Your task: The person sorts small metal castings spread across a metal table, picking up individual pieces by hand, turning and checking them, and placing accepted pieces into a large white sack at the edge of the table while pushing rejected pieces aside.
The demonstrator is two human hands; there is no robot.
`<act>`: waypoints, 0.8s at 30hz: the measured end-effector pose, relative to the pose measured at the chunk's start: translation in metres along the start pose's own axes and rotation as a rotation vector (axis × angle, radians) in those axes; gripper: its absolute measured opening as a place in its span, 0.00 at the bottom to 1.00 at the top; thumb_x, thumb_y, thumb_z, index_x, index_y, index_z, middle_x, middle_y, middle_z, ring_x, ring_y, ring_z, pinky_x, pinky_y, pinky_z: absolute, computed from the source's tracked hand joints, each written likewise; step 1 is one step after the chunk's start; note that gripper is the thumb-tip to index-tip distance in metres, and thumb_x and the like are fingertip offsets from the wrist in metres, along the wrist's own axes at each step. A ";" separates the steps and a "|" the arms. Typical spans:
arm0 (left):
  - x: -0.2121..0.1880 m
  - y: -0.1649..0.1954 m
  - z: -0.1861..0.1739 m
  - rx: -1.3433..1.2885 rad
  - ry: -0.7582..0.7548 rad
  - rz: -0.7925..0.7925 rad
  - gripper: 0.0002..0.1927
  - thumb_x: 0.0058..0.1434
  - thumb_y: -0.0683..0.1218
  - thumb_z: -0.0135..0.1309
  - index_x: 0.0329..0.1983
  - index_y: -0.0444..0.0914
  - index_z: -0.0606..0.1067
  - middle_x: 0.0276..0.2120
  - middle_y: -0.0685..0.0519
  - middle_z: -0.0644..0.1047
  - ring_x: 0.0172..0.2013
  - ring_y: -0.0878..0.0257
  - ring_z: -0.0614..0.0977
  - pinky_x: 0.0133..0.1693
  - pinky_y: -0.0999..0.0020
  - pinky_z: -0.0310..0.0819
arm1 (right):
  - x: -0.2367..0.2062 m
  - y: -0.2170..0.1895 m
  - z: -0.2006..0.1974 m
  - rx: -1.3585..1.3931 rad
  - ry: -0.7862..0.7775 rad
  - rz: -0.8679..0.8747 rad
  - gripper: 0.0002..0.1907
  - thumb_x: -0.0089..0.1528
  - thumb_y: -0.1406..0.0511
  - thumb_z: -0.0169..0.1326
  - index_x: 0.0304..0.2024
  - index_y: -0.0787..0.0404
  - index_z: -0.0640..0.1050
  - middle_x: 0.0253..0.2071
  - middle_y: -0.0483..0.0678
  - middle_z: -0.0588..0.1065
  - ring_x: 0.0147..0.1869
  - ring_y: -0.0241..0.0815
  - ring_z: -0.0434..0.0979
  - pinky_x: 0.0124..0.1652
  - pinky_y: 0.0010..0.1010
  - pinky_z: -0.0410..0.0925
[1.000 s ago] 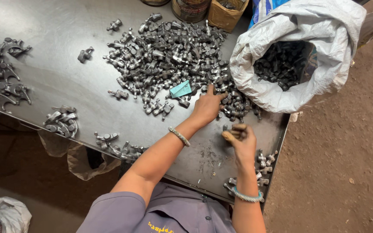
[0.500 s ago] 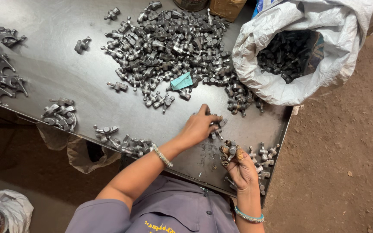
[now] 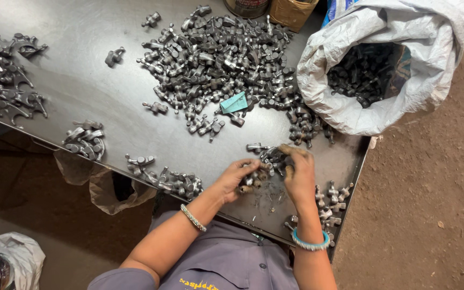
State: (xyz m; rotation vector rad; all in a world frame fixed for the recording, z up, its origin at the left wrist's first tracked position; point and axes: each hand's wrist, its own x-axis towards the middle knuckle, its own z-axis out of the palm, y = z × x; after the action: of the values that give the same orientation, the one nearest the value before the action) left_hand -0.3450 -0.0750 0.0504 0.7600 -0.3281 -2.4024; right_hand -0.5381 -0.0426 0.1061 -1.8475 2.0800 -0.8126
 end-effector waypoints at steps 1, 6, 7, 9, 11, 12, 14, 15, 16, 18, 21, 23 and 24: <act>0.002 0.004 -0.003 0.084 0.040 0.056 0.17 0.63 0.51 0.62 0.48 0.35 0.77 0.35 0.48 0.82 0.25 0.67 0.82 0.17 0.80 0.67 | 0.006 -0.001 0.002 -0.042 0.012 -0.067 0.26 0.57 0.80 0.53 0.57 0.62 0.78 0.56 0.57 0.75 0.62 0.52 0.73 0.62 0.39 0.68; 0.012 0.020 -0.010 0.531 0.151 0.447 0.30 0.59 0.43 0.65 0.65 0.33 0.73 0.51 0.48 0.82 0.36 0.71 0.81 0.34 0.77 0.78 | 0.000 -0.003 -0.005 -0.030 -0.067 0.038 0.22 0.52 0.76 0.63 0.50 0.61 0.79 0.47 0.54 0.79 0.54 0.53 0.76 0.55 0.40 0.69; 0.014 0.023 -0.010 0.548 0.176 0.431 0.34 0.56 0.43 0.65 0.66 0.34 0.70 0.53 0.51 0.80 0.34 0.71 0.80 0.34 0.75 0.78 | -0.004 -0.004 -0.009 -0.016 -0.082 0.110 0.21 0.53 0.74 0.66 0.48 0.61 0.78 0.46 0.53 0.79 0.52 0.52 0.77 0.52 0.39 0.70; 0.017 0.024 -0.010 0.673 0.193 0.508 0.36 0.56 0.42 0.66 0.68 0.33 0.68 0.55 0.49 0.78 0.38 0.70 0.79 0.38 0.73 0.76 | -0.014 -0.003 -0.015 0.170 -0.047 0.249 0.20 0.54 0.72 0.67 0.48 0.62 0.77 0.45 0.51 0.81 0.49 0.45 0.81 0.50 0.33 0.72; 0.019 0.023 -0.007 0.887 0.173 0.700 0.34 0.59 0.42 0.69 0.67 0.29 0.71 0.56 0.42 0.79 0.50 0.69 0.79 0.50 0.73 0.73 | -0.024 -0.001 -0.019 0.284 -0.002 0.294 0.20 0.54 0.71 0.68 0.47 0.64 0.76 0.44 0.51 0.82 0.47 0.41 0.83 0.48 0.29 0.74; 0.019 0.023 -0.005 0.861 0.204 0.593 0.34 0.58 0.43 0.68 0.66 0.31 0.72 0.54 0.43 0.80 0.45 0.70 0.79 0.45 0.73 0.74 | -0.030 0.000 -0.021 0.305 0.024 0.271 0.20 0.53 0.71 0.68 0.46 0.65 0.76 0.44 0.51 0.82 0.47 0.40 0.83 0.47 0.28 0.74; 0.016 0.021 -0.002 0.809 0.262 0.375 0.33 0.55 0.45 0.66 0.65 0.35 0.74 0.48 0.46 0.83 0.33 0.72 0.80 0.36 0.75 0.78 | -0.041 0.002 -0.023 0.405 0.059 0.240 0.21 0.53 0.70 0.69 0.47 0.67 0.76 0.44 0.51 0.82 0.48 0.39 0.82 0.47 0.27 0.74; 0.013 0.020 0.000 0.826 0.269 0.330 0.33 0.55 0.45 0.66 0.65 0.35 0.73 0.47 0.46 0.84 0.32 0.71 0.80 0.34 0.74 0.77 | -0.046 0.003 -0.023 0.484 0.067 0.231 0.22 0.53 0.70 0.68 0.48 0.68 0.75 0.45 0.51 0.81 0.48 0.39 0.82 0.48 0.28 0.74; 0.010 0.019 0.001 0.845 0.275 0.288 0.33 0.55 0.45 0.66 0.65 0.36 0.73 0.46 0.46 0.84 0.30 0.71 0.79 0.32 0.74 0.76 | -0.050 0.002 -0.024 0.565 0.077 0.219 0.23 0.54 0.70 0.68 0.49 0.69 0.74 0.45 0.52 0.81 0.49 0.39 0.81 0.49 0.28 0.74; 0.008 0.021 0.002 0.819 0.241 0.238 0.31 0.56 0.44 0.65 0.64 0.36 0.73 0.46 0.48 0.84 0.27 0.69 0.79 0.29 0.73 0.76 | -0.057 0.000 -0.025 0.361 0.088 0.220 0.24 0.52 0.69 0.70 0.48 0.68 0.75 0.44 0.52 0.82 0.48 0.40 0.83 0.48 0.29 0.74; 0.004 0.017 0.000 0.712 0.155 0.234 0.28 0.56 0.42 0.65 0.60 0.33 0.75 0.46 0.51 0.83 0.26 0.69 0.80 0.27 0.73 0.77 | -0.063 -0.009 -0.028 0.179 0.100 0.174 0.25 0.52 0.68 0.71 0.48 0.68 0.74 0.43 0.52 0.83 0.48 0.42 0.85 0.48 0.31 0.74; 0.005 0.013 -0.001 0.689 0.139 0.281 0.26 0.57 0.42 0.66 0.60 0.31 0.76 0.44 0.49 0.84 0.29 0.72 0.80 0.28 0.75 0.78 | -0.065 -0.015 -0.030 0.130 0.107 0.135 0.25 0.51 0.69 0.71 0.48 0.67 0.74 0.43 0.53 0.82 0.48 0.44 0.85 0.48 0.31 0.74; 0.005 0.011 -0.002 0.675 0.154 0.278 0.25 0.57 0.42 0.66 0.58 0.32 0.77 0.42 0.49 0.84 0.28 0.71 0.80 0.28 0.74 0.77 | -0.066 -0.017 -0.031 0.122 0.108 0.120 0.25 0.51 0.69 0.70 0.47 0.67 0.74 0.43 0.54 0.82 0.48 0.45 0.84 0.48 0.32 0.74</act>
State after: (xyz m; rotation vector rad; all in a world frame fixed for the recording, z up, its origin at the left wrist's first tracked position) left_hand -0.3419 -0.0870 0.0504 1.0941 -1.1320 -1.9479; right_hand -0.5290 0.0277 0.1287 -1.6334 2.1294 -1.0045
